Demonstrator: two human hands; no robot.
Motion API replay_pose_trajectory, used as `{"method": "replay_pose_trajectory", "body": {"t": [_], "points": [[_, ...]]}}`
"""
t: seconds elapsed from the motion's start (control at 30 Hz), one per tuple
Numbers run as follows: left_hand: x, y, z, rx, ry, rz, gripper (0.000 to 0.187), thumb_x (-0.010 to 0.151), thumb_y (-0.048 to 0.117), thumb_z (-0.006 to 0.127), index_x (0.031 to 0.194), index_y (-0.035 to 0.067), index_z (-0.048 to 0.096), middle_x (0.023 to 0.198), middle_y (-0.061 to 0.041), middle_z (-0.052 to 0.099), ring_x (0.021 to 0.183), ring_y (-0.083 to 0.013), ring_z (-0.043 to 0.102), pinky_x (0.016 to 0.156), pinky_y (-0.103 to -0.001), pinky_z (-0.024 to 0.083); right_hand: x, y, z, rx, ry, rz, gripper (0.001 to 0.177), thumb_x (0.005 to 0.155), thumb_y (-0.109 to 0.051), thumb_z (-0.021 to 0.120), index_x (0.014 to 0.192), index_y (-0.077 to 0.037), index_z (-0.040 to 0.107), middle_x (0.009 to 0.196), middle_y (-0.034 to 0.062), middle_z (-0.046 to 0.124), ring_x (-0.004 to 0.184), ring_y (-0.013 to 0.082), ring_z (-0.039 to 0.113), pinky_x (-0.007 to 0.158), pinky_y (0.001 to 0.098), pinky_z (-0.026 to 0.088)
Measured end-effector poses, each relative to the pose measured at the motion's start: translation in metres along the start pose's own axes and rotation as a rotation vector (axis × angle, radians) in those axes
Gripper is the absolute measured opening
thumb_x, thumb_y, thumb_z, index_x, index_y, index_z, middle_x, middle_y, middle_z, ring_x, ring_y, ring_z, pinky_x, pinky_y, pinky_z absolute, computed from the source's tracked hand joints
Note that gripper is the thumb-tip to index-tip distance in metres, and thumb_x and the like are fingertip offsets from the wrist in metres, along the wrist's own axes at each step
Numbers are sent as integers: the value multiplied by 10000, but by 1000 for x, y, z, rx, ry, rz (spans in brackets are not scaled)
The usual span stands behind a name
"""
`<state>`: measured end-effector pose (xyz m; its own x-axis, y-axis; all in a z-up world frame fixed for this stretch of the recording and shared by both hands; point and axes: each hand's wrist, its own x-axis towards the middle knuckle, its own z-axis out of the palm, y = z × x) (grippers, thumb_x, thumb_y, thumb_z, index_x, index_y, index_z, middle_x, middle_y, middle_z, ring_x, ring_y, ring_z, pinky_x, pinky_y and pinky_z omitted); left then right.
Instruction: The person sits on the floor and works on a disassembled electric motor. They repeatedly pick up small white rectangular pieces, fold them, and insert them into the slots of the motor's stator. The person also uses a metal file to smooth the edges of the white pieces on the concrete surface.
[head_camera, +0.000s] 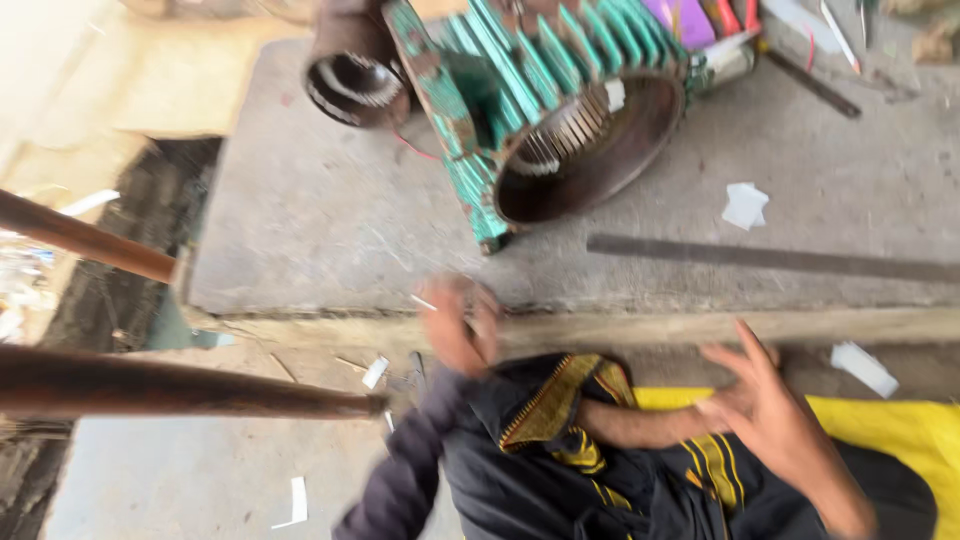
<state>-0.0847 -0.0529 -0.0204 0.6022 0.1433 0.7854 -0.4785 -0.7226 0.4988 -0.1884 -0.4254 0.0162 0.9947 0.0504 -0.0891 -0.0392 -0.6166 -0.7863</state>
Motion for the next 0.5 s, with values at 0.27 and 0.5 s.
{"method": "replay_pose_trajectory", "body": {"t": [0.27, 0.5], "points": [[-182, 165, -32, -690, -1322, -251, 240, 850, 166, 616, 1056, 50, 653, 981, -138, 639, 888, -311, 630, 798, -409, 510, -41, 133, -22, 38, 59, 112, 1044, 830, -203, 746, 1672, -86, 138, 1387, 176, 630, 1374, 303, 536, 1157, 461, 410], [-197, 194, -36, -656, -1430, -321, 290, 838, 150, 634, 1114, 60, 643, 1040, -144, 644, 946, -316, 629, 838, -406, 508, -25, 91, -29, -11, -39, -29, 1006, 858, -265, 710, 1689, -117, 161, 1363, 127, 669, 1361, 258, 568, 1123, 444, 472]]}}
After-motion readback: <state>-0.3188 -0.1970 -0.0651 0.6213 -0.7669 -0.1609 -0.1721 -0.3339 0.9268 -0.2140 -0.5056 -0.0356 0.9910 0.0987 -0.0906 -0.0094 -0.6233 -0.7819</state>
